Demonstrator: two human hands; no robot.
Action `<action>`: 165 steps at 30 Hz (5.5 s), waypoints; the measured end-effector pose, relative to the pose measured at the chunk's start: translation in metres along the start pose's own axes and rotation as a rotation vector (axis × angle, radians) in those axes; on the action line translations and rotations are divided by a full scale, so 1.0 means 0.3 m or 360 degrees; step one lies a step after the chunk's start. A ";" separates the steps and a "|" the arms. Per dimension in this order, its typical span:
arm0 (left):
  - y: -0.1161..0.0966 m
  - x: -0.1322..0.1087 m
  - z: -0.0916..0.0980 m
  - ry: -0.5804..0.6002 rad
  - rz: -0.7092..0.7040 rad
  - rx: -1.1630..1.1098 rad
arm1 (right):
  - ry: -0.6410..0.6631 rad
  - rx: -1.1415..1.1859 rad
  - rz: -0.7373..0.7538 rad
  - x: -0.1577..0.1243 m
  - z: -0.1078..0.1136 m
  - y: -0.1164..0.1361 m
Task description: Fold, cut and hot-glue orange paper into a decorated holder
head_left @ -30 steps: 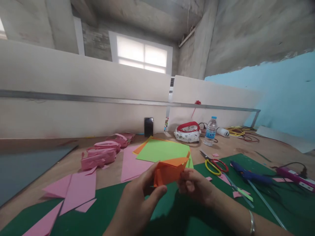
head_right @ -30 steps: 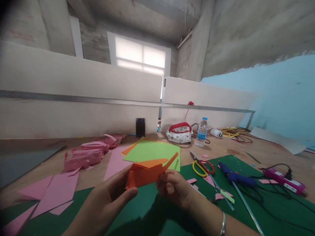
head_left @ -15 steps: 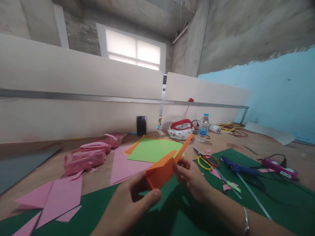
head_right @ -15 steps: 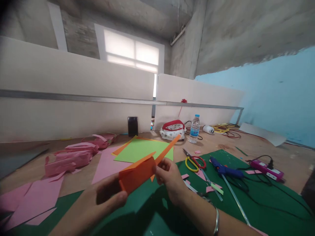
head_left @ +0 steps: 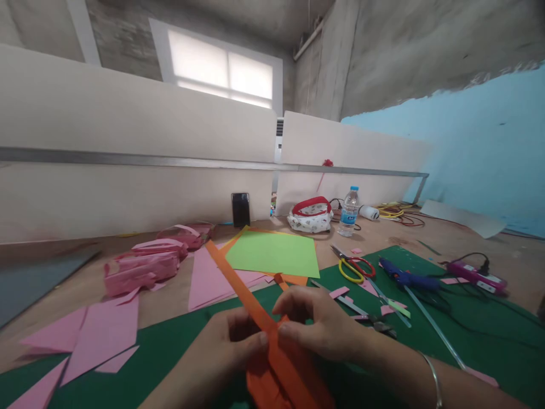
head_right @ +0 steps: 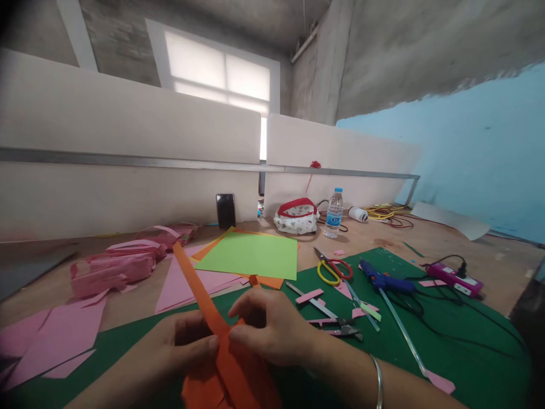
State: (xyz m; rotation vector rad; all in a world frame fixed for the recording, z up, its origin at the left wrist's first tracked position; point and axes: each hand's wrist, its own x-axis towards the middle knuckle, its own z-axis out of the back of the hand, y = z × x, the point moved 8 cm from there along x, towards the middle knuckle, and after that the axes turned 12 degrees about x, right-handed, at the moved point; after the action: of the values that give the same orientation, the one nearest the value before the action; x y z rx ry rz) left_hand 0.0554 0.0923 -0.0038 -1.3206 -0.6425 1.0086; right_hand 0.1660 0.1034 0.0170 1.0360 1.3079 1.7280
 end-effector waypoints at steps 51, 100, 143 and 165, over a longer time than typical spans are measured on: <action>-0.052 -0.026 0.043 -0.0381 -0.0069 0.0573 | -0.0019 -0.0142 -0.0039 -0.007 -0.008 -0.006; 0.058 0.024 0.038 -0.0175 0.0206 0.0290 | -0.0015 0.0638 -0.0548 -0.010 -0.057 -0.119; 0.091 -0.008 0.019 -0.0303 0.0530 -0.0509 | -0.0300 0.0530 -0.0426 -0.018 0.003 -0.071; 0.026 -0.003 0.041 -0.0517 0.0165 0.0504 | -0.0799 0.0830 -0.0067 -0.017 0.119 -0.041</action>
State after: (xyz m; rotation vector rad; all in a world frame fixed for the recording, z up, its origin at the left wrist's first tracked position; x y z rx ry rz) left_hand 0.0427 0.0970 -0.0089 -0.9275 -0.6298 1.3658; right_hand 0.2015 0.1157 0.0099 1.5942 1.4481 1.0028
